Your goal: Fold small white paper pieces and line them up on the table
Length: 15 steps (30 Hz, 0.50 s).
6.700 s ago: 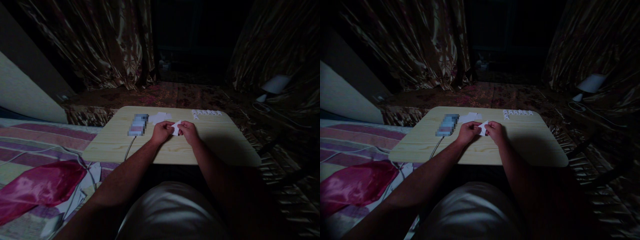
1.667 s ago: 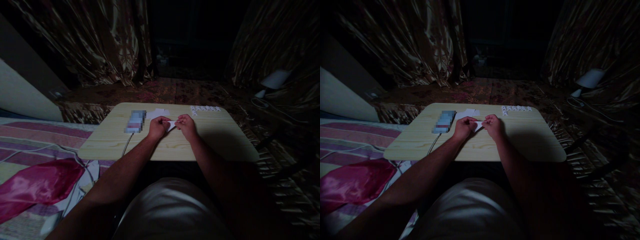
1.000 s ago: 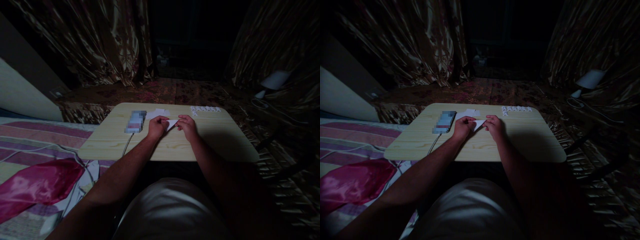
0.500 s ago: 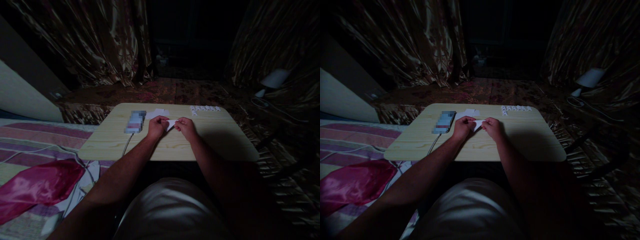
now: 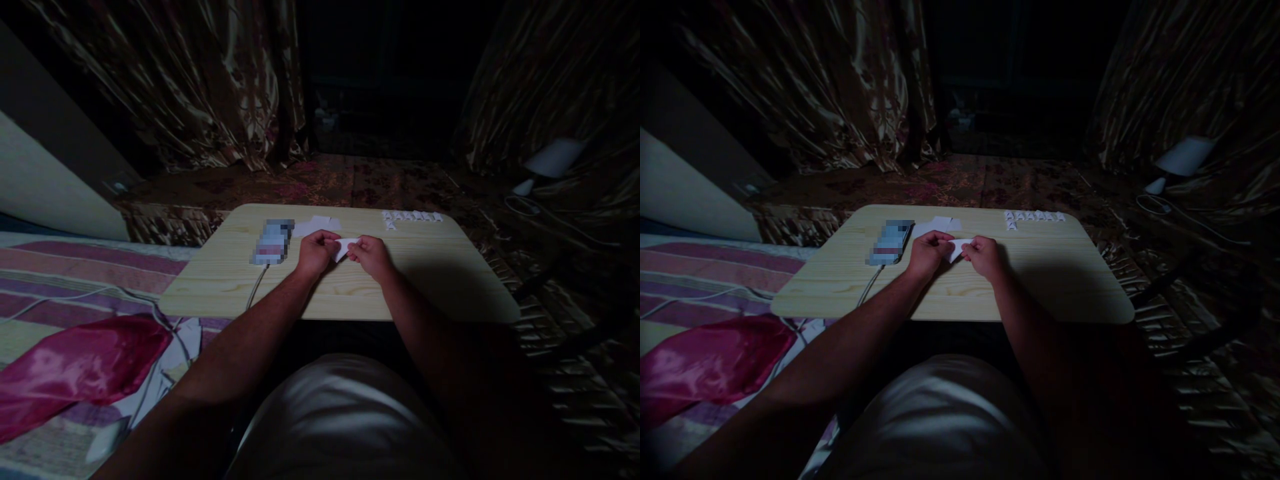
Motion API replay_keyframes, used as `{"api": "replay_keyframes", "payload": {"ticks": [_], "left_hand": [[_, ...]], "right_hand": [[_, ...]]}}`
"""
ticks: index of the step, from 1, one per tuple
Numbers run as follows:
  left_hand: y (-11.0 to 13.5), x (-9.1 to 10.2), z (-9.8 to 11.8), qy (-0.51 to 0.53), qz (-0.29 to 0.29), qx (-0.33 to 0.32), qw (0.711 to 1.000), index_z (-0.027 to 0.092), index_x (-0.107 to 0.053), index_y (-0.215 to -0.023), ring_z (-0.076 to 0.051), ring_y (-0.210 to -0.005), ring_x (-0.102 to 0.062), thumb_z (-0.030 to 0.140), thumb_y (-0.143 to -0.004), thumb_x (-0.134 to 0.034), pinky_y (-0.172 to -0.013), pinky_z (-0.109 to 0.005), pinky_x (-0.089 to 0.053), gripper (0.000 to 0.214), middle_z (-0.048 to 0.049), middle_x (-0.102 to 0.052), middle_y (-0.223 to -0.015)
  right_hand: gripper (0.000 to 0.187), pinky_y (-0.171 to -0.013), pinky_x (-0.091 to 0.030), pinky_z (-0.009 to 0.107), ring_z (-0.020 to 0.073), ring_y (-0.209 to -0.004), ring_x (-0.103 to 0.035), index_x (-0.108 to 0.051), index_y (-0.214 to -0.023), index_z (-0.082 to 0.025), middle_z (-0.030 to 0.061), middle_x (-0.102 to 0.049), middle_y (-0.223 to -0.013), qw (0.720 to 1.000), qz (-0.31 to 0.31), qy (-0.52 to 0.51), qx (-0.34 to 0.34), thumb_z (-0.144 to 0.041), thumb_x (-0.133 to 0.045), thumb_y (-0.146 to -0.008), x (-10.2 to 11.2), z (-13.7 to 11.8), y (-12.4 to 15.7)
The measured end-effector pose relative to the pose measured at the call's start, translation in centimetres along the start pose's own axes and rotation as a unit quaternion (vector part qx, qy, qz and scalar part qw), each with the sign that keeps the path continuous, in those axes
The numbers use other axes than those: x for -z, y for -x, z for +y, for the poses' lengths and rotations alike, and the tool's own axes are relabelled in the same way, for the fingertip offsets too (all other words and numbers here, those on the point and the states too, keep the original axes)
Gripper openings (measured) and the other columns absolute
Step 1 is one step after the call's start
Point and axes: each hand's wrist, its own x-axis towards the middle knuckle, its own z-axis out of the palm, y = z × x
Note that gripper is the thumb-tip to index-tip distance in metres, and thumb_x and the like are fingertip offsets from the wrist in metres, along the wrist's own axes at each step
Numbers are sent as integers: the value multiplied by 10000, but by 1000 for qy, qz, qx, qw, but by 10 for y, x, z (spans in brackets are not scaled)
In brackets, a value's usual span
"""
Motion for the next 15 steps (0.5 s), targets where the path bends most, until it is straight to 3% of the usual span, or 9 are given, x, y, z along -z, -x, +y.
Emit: {"api": "replay_keyframes", "payload": {"ticks": [15], "left_hand": [[1,0,0,0,9,0,1000,149,-727,-781,-109,-539,-537,230,-580,-757,-523,-235,-416,219,2,-643,-633]], "right_hand": [[202,-501,-420,236,111,-508,-549,-627,-663,-172,39,-678,-626,999,-14,-37,-7,-358,-649,-739,0,-6,2]]}}
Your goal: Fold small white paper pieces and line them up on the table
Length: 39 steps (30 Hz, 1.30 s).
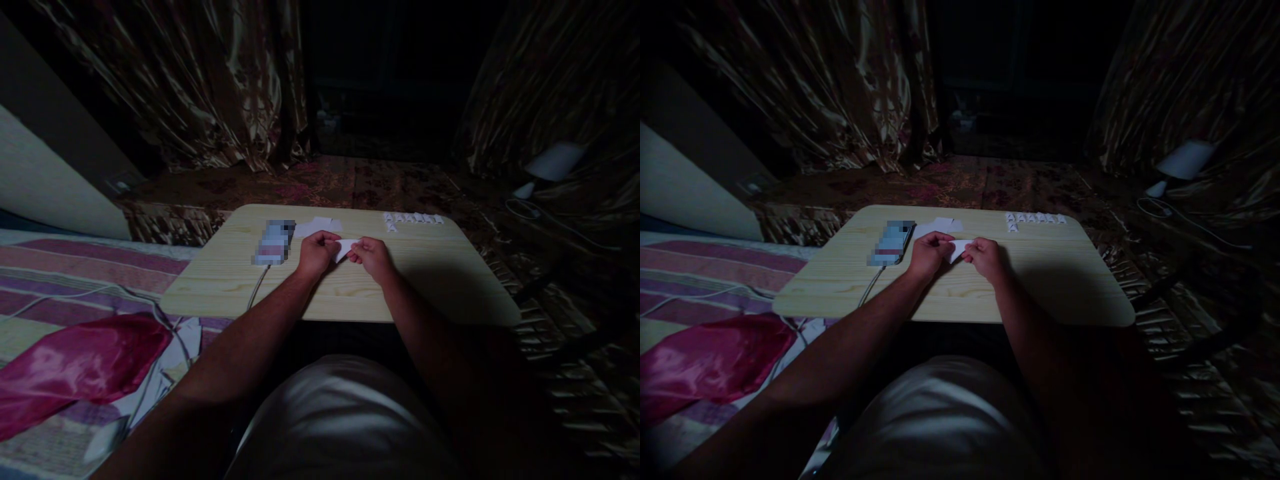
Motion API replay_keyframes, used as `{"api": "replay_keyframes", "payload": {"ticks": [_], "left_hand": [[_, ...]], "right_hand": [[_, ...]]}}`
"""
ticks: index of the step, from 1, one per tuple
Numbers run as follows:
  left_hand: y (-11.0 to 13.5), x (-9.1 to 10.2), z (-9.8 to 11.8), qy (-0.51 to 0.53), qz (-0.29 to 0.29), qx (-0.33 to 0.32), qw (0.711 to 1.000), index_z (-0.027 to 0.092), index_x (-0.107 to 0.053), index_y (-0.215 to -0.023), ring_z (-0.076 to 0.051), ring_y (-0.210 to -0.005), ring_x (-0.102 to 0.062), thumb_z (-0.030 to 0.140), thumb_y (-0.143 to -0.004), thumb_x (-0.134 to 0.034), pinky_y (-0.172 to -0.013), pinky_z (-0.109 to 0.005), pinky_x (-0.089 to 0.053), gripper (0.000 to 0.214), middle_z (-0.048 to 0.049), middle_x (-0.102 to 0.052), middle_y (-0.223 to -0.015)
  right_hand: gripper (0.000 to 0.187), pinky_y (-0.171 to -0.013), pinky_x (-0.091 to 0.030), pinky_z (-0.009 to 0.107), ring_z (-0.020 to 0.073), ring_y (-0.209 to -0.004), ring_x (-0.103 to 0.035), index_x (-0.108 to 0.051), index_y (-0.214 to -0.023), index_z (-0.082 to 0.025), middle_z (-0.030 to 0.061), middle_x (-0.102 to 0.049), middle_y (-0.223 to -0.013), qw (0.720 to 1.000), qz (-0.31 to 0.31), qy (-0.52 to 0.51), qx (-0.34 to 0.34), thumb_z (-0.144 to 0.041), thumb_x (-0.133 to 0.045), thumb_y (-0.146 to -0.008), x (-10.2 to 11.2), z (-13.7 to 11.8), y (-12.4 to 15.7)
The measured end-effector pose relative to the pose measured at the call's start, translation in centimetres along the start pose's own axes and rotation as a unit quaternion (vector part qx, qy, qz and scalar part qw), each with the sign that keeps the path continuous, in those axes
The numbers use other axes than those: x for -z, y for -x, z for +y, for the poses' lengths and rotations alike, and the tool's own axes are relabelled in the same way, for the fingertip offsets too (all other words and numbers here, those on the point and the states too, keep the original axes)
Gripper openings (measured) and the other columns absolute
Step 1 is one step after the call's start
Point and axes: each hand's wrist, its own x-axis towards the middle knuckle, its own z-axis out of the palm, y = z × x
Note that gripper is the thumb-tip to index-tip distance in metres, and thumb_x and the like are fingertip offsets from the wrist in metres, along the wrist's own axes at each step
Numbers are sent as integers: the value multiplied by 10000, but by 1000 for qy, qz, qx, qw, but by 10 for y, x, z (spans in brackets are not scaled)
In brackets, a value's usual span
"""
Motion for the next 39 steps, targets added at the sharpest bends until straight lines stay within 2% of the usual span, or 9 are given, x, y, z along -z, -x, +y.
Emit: {"api": "replay_keyframes", "payload": {"ticks": [6,11,15,24,36,39], "left_hand": [[1,0,2,-8,-4,7,1000,152,-723,-767,-114,-555,-551,236,-579,-758,-532,-235,-426,209,-3,-653,-642],[2,-2,4,7,-22,1,1000,144,-719,-756,-107,-543,-537,229,-578,-763,-537,-235,-423,202,-1,-649,-627],[3,-3,4,20,-28,-2,999,139,-721,-753,-105,-543,-536,225,-572,-769,-545,-236,-424,206,-4,-648,-624],[3,-3,3,11,-17,-1,1000,140,-728,-777,-113,-554,-550,234,-573,-774,-551,-242,-432,229,-8,-655,-641],[2,-1,3,-5,-5,-5,1000,147,-733,-774,-122,-564,-556,229,-575,-765,-548,-242,-428,217,-13,-657,-647],[1,-1,3,1,0,1,1000,148,-727,-763,-122,-555,-556,221,-568,-764,-544,-241,-424,211,-11,-653,-637]], "right_hand": [[235,-502,-410,231,112,-522,-553,-628,-668,-167,39,-672,-629,1000,0,-3,-1,-382,-638,-762,2,-3,3],[253,-474,-374,225,104,-493,-510,-588,-740,-194,-13,-646,-603,1000,15,14,20,-392,-740,-691,2,0,2],[271,-476,-376,229,108,-491,-506,-567,-734,-208,-27,-631,-587,1000,20,18,12,-402,-746,-675,2,1,1],[237,-486,-370,226,102,-494,-500,-585,-694,-199,-12,-639,-588,1000,22,-22,2,-394,-719,-683,5,1,-1],[202,-484,-383,231,115,-512,-523,-658,-766,-173,10,-628,-583,998,18,-62,-22,-368,-645,-715,6,-1,-2],[231,-479,-387,225,120,-541,-556,-665,-811,-168,25,-649,-637,996,16,-85,-21,-380,-616,-734,6,-1,-2]]}}
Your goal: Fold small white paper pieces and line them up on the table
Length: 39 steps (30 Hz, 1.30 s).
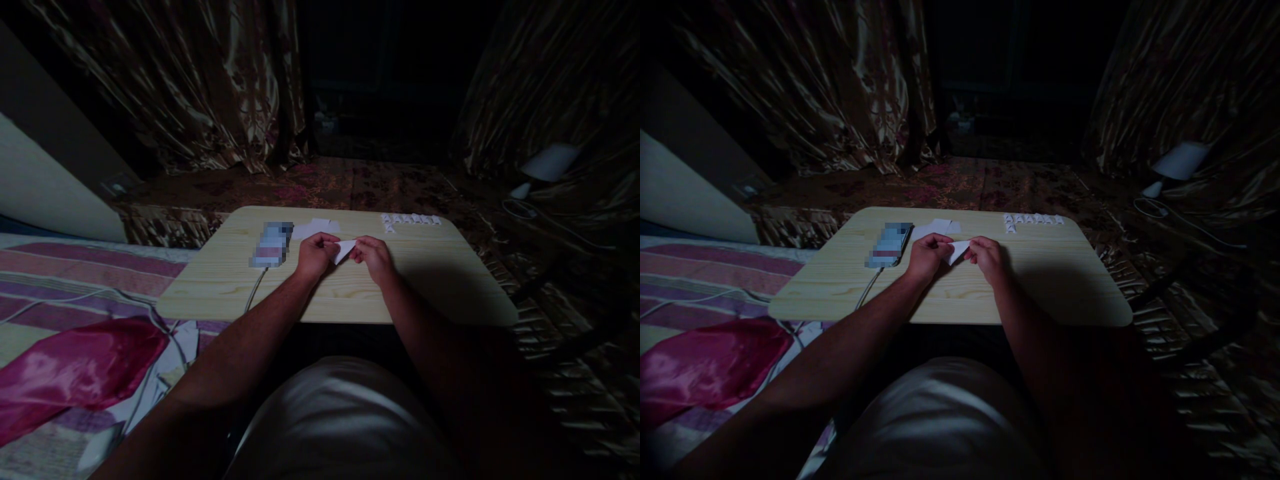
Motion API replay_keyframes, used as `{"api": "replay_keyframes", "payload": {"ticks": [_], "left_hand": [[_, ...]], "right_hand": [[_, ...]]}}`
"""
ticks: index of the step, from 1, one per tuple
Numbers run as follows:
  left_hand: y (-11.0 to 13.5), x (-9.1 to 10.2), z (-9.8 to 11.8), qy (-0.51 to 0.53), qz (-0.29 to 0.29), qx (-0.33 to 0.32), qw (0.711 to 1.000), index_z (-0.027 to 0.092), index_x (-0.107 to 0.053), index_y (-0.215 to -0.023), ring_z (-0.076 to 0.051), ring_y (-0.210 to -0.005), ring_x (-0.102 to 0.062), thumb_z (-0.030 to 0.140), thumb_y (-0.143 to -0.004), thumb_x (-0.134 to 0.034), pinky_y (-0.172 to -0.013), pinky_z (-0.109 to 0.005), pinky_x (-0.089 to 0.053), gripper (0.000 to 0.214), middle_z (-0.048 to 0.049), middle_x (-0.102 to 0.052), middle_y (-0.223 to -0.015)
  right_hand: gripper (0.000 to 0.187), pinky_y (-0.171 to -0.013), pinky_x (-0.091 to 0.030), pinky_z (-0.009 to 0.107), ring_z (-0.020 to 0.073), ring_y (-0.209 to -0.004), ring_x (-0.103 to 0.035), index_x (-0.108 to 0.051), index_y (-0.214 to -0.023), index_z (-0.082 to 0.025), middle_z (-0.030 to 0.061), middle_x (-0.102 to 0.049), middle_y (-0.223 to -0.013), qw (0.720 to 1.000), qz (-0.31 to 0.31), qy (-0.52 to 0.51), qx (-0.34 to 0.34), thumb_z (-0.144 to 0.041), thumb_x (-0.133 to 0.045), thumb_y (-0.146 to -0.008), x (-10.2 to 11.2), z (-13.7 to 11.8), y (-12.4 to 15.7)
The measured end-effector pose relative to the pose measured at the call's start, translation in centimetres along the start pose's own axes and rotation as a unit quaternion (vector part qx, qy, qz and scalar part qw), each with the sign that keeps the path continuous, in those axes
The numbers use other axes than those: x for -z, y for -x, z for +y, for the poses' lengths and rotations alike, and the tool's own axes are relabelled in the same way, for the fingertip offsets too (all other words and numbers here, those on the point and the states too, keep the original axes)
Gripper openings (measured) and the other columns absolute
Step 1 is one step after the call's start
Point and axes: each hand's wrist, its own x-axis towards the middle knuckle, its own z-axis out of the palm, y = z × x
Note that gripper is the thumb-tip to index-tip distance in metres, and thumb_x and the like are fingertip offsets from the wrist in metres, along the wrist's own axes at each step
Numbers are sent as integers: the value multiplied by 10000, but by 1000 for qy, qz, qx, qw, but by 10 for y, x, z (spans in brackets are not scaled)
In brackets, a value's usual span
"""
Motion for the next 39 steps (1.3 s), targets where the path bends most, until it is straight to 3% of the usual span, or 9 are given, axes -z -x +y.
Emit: {"api": "replay_keyframes", "payload": {"ticks": [5,12,16,22,39], "left_hand": [[1,-1,2,12,10,7,1000,147,-725,-752,-123,-555,-554,213,-554,-765,-541,-240,-424,212,-12,-652,-633],[2,-1,2,-2,-1,-3,1000,150,-726,-761,-119,-559,-547,226,-570,-757,-541,-237,-416,208,-9,-649,-636],[1,-1,2,-3,11,0,1000,152,-723,-746,-117,-554,-541,217,-558,-756,-536,-235,-409,202,-4,-642,-628],[0,-1,0,26,-3,10,1000,152,-712,-749,-103,-542,-530,226,-558,-759,-551,-237,-424,210,9,-630,-610],[-1,0,0,29,-3,11,1000,141,-714,-755,-113,-541,-546,231,-546,-770,-557,-249,-441,235,-4,-644,-627]], "right_hand": [[293,-469,-389,218,125,-567,-580,-657,-920,-174,15,-658,-668,1000,8,14,-6,-384,-646,-716,-3,-2,1],[196,-489,-408,215,116,-543,-569,-587,-747,-193,-1,-647,-612,998,44,30,13,-355,-684,-696,-2,1,0],[239,-489,-405,217,114,-552,-572,-619,-766,-186,20,-666,-661,999,37,27,23,-425,-622,-774,-2,0,1],[286,-492,-392,231,112,-519,-536,-606,-695,-187,8,-653,-612,992,-15,118,30,-450,-715,-730,-3,3,3],[237,-517,-437,233,125,-542,-591,-606,-631,-177,37,-692,-636,988,-23,154,15,-370,-703,-729,-6,12,-4]]}}
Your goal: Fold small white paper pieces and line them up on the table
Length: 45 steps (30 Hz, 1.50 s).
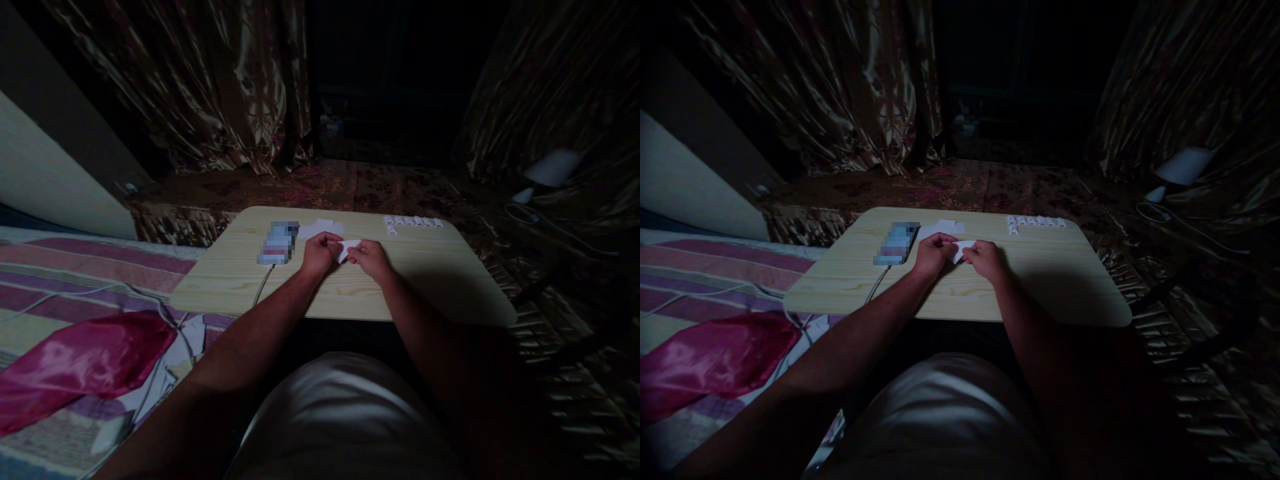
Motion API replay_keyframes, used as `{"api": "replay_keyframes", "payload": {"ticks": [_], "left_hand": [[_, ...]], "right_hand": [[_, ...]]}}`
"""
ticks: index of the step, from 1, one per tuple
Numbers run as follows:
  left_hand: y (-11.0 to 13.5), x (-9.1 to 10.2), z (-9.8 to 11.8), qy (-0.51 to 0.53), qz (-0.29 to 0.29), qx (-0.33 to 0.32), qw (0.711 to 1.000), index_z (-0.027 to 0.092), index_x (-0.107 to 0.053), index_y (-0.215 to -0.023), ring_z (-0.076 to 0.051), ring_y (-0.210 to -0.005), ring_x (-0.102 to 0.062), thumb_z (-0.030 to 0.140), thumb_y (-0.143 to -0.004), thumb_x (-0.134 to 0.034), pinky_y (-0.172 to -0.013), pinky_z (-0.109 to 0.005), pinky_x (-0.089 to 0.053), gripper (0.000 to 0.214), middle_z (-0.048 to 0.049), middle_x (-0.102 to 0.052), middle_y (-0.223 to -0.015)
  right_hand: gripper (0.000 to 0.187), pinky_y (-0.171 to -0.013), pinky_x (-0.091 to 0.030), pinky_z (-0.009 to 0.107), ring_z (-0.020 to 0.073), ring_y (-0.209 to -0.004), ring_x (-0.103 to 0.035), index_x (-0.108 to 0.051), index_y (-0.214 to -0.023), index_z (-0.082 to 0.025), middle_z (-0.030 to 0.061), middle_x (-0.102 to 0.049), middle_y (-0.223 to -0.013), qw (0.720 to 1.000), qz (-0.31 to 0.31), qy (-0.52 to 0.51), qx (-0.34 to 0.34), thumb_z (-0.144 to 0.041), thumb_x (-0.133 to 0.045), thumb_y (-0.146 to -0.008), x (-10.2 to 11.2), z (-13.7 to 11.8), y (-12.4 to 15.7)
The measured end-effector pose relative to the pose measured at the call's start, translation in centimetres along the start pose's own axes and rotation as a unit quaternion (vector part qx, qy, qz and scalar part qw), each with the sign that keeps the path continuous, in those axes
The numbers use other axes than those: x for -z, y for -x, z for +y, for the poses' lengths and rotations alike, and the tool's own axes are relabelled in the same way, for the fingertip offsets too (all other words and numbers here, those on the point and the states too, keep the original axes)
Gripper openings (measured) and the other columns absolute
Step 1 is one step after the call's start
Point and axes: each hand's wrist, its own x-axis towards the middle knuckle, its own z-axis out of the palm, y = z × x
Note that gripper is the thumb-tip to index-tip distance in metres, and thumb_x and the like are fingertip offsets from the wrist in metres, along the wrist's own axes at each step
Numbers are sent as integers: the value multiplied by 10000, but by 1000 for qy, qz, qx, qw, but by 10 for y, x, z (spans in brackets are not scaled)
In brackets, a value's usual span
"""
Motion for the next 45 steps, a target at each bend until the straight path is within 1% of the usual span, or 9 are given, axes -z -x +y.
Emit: {"api": "replay_keyframes", "payload": {"ticks": [9,12,14,17,22,28,34,39,45], "left_hand": [[-2,1,-3,18,9,-5,1000,130,-709,-783,-96,-530,-530,219,-556,-762,-554,-235,-414,249,8,-630,-612],[-3,2,-3,34,-5,-2,999,132,-703,-780,-96,-531,-534,213,-558,-758,-559,-238,-415,244,9,-625,-609],[-2,1,-2,30,-19,11,999,130,-699,-770,-100,-526,-534,214,-548,-762,-548,-242,-411,246,1,-629,-611],[-2,-1,0,38,-37,35,998,123,-691,-770,-111,-528,-541,210,-535,-760,-548,-253,-415,260,-12,-638,-619],[-2,-2,3,24,-61,62,996,115,-716,-844,-102,-517,-515,183,-527,-745,-536,-246,-390,325,1,-621,-612],[2,1,1,-22,-69,20,997,119,-708,-793,-95,-515,-502,186,-557,-713,-532,-239,-385,245,10,-611,-602],[2,4,-5,-13,-83,28,996,126,-693,-800,-90,-506,-498,211,-577,-718,-520,-230,-377,240,13,-615,-607],[-1,8,-9,-39,-116,35,992,135,-681,-769,-103,-547,-531,253,-597,-725,-538,-231,-385,213,-11,-651,-671],[-2,11,-8,-104,-128,9,986,152,-635,-688,-99,-546,-487,333,-648,-705,-541,-233,-366,199,7,-603,-624]], "right_hand": [[170,-457,-413,186,91,-494,-559,-589,-669,-163,16,-675,-608,998,1,-8,-55,-264,-665,-781,-7,-13,3],[163,-438,-392,185,87,-466,-534,-571,-651,-168,8,-659,-574,997,9,-6,-71,-234,-651,-778,-11,-16,8],[155,-422,-368,191,85,-446,-509,-574,-651,-174,2,-656,-572,998,29,2,-61,-238,-630,-780,-12,-15,11],[85,-442,-379,198,97,-474,-531,-630,-725,-173,0,-665,-597,998,41,3,-42,-246,-613,-764,-12,-12,15],[164,-426,-358,207,102,-458,-510,-627,-702,-172,-1,-643,-572,998,54,5,-22,-331,-614,-740,-11,-5,17],[233,-415,-347,211,110,-444,-506,-575,-636,-187,-1,-620,-545,997,71,0,-2,-385,-619,-750,-11,0,16],[250,-421,-364,221,116,-435,-503,-556,-634,-198,-8,-607,-533,998,63,-10,2,-403,-642,-749,-10,-1,18],[251,-442,-372,225,118,-448,-511,-549,-623,-203,2,-620,-542,999,47,13,13,-406,-637,-741,-11,-3,20],[258,-447,-382,232,126,-450,-524,-552,-633,-209,2,-625,-541,998,57,19,7,-430,-633,-737,-11,-3,20]]}}
